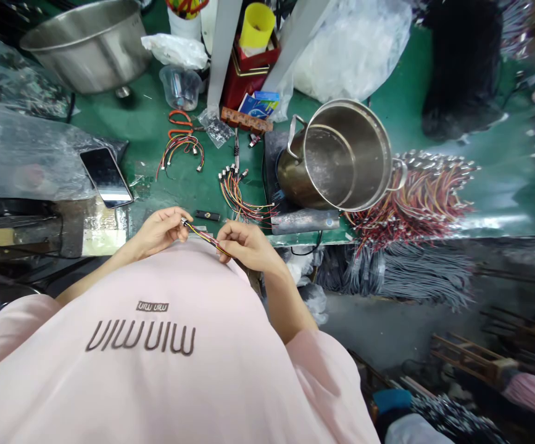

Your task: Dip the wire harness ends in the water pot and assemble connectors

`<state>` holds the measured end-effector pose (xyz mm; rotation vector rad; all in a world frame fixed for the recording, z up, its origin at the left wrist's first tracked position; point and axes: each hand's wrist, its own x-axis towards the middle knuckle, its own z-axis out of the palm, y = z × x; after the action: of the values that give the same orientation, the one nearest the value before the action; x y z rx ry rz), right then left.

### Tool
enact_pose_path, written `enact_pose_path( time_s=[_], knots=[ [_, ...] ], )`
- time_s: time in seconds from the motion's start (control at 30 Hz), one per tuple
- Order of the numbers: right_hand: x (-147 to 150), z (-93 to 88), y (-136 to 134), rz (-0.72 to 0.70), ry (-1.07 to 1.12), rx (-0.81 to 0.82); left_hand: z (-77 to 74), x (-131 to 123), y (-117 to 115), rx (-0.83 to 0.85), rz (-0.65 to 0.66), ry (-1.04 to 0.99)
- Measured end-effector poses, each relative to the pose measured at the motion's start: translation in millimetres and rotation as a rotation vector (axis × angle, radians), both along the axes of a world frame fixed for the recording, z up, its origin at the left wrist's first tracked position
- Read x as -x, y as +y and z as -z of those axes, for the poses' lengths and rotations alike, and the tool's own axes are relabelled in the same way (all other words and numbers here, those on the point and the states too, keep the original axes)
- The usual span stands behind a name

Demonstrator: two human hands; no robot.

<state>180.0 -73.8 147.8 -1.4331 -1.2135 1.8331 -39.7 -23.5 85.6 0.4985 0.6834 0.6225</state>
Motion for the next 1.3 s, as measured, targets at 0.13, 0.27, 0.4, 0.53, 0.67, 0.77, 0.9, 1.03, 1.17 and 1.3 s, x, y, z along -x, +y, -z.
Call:
enact_pose_path(
  time_s=[0.13, 0.27, 0.4, 0.53, 0.67, 0.77, 0.9, 1.03, 1.17, 1.3],
  knots=[
    [1, -1.3, -4, 0.007, -0.027, -0.052, 0.2, 0, 0, 0.020, -0.006, -0.017],
    [2, -1.8, -7, -0.020, -0.110, -0.078, -1.4, -1, 0, 0.035, -0.018, -0.009],
    [4, -2.6, -9, -0.054, -0.254, -0.206, -2.0, 0, 0, 0.020, -0.021, 0.008],
    [8, -2.3, -9, -0.050, -0.396, -0.343, 1.9, 0, -1, -0.033, -0.023, 0.011],
    [14, 0.5, -6, -0.008, -0.402, -0.458, 7.2, -2, -4, -0.098, -0.033, 0.073],
    [20, 4.4, -5, -0.004, -0.407, -0.519, 8.0, -4, -6, -0.156, 0.008, 0.125],
    [28, 10.6, -2, -0.004, -0.447, -0.598, 4.9, -5, -7, -0.196, 0.050, 0.151],
    [33, 16.0, 1, 0.008, -0.478, -0.692, 2.9, -5, -6, -0.210, 0.068, 0.157],
    [38, 18.5, 3, 0.035, -0.480, -0.673, 4.0, -4, -7, -0.219, 0.062, 0.154],
    [37, 17.4, 4, 0.041, -0.436, -0.578, 5.3, -4, -8, -0.227, 0.078, 0.138]
  ],
)
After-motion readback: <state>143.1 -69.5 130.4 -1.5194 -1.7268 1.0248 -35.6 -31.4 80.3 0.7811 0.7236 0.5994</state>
